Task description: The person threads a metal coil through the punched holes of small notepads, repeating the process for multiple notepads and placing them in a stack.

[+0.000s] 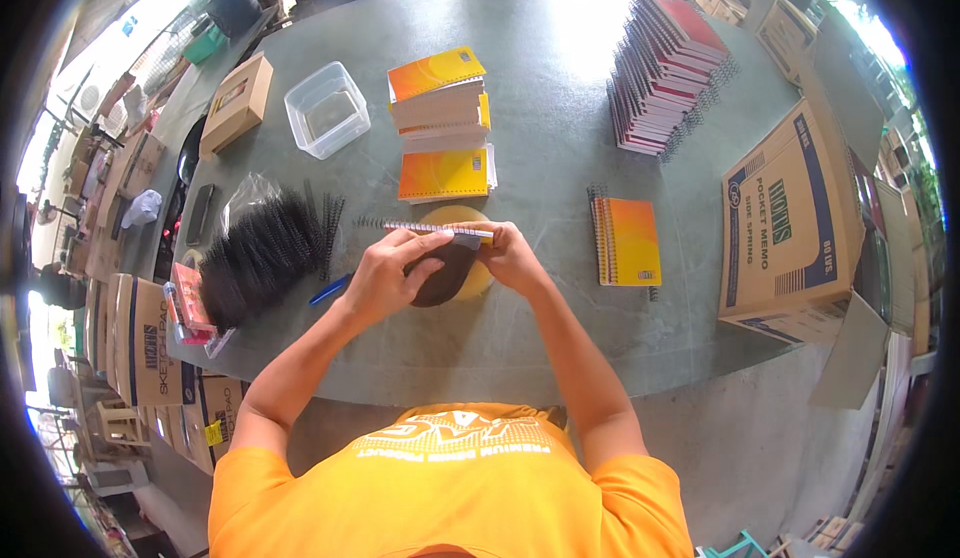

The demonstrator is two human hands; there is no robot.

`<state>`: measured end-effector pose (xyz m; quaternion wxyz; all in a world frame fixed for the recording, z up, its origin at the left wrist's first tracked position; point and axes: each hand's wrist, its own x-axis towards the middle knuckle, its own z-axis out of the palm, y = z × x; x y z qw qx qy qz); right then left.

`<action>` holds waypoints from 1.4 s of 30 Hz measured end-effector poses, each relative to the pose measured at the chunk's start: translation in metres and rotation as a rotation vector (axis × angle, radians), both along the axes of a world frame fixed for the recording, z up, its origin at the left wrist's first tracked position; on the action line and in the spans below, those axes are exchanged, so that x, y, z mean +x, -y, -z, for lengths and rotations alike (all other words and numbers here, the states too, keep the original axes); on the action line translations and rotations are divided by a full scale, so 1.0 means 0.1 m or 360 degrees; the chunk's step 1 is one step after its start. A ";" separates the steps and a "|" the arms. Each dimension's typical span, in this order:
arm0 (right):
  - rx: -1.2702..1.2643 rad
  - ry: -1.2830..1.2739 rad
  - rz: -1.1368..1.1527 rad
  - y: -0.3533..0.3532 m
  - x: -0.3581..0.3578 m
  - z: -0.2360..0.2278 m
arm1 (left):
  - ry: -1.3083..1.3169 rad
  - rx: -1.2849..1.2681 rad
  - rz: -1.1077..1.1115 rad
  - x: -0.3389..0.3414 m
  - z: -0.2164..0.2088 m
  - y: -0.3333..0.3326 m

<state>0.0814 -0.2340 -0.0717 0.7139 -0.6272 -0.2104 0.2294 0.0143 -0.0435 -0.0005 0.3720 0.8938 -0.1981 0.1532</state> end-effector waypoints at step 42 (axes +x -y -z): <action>-0.0257 0.0380 0.0469 0.13 -0.13 0.34 | 0.0091 0.0320 0.0040 0.35 0.18 0.46</action>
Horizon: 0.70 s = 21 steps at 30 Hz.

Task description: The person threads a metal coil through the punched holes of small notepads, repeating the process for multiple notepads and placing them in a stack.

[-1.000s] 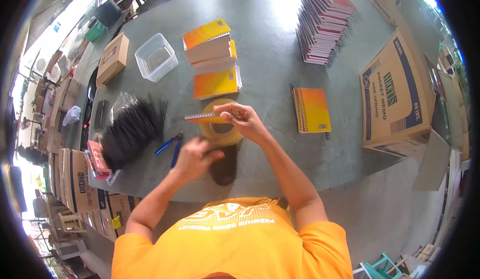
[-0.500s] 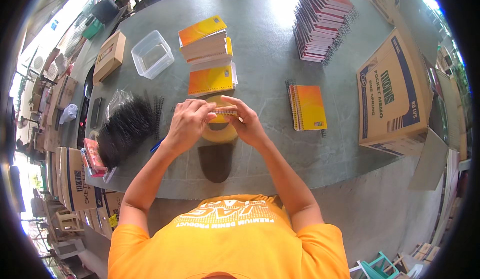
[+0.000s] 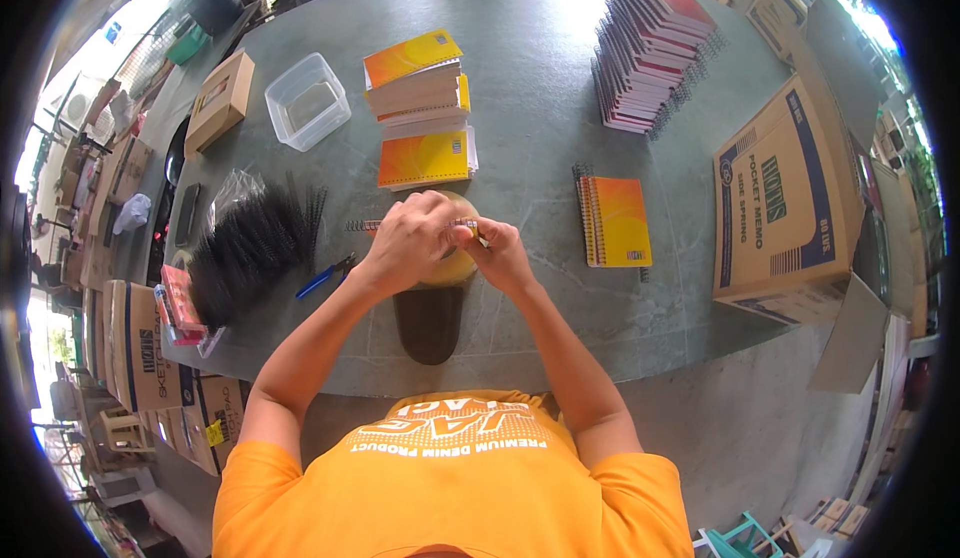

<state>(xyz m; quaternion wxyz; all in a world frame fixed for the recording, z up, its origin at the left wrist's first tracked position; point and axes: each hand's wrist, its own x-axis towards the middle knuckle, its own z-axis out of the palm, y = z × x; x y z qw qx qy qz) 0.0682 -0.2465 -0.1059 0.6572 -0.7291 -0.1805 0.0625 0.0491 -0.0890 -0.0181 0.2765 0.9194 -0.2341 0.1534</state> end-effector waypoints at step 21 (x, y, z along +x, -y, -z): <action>0.0268 -0.0001 -0.0047 -0.28 -0.06 -0.35 | 0.0429 -0.0091 -0.0159 -0.10 -0.35 -0.18</action>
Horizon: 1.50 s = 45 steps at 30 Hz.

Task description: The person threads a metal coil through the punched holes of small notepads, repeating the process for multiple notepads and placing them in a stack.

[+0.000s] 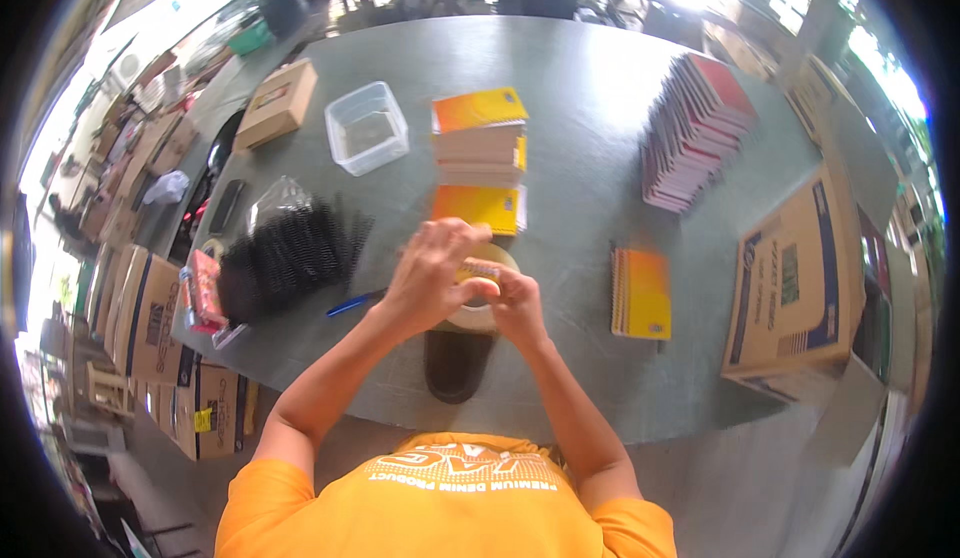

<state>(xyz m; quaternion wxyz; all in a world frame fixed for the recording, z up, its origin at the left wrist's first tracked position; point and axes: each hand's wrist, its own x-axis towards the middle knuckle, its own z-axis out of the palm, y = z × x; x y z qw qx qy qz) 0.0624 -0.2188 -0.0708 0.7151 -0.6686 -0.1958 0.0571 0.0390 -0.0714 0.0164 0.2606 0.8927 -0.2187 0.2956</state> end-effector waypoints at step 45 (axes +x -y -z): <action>0.1385 -0.0822 0.0837 1.80 -0.45 -0.18 | -0.1520 -0.2039 0.0607 0.20 0.59 1.95</action>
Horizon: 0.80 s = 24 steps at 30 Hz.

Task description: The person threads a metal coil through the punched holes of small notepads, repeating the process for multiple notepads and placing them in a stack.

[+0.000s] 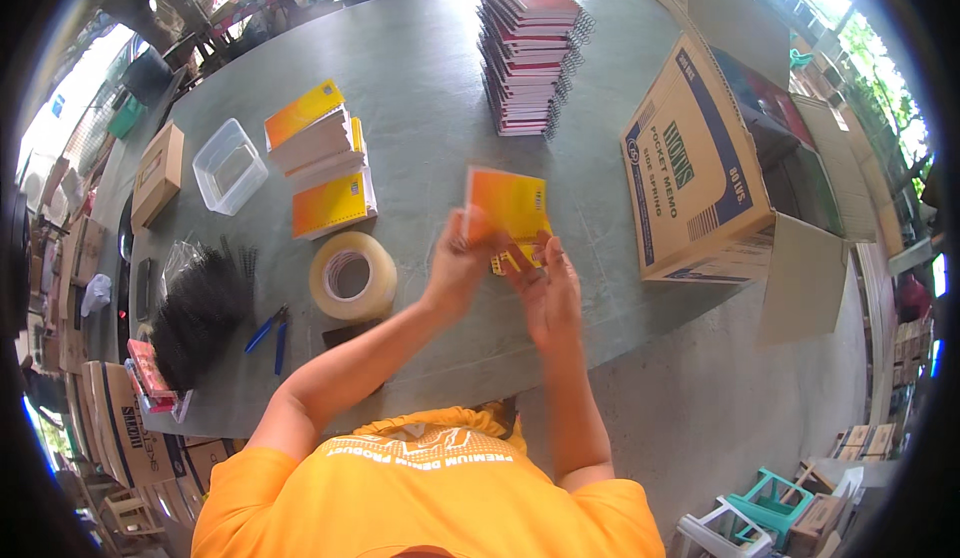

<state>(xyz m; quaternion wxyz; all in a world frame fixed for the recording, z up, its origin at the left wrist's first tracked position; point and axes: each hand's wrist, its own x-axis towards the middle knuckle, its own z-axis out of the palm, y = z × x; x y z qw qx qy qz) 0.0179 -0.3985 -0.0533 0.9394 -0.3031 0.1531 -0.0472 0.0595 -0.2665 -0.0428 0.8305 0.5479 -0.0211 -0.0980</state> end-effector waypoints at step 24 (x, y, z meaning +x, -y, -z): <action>-0.2928 -0.0233 -0.0080 0.43 0.96 0.20 | 0.0116 0.1043 0.0087 0.09 0.60 -0.28</action>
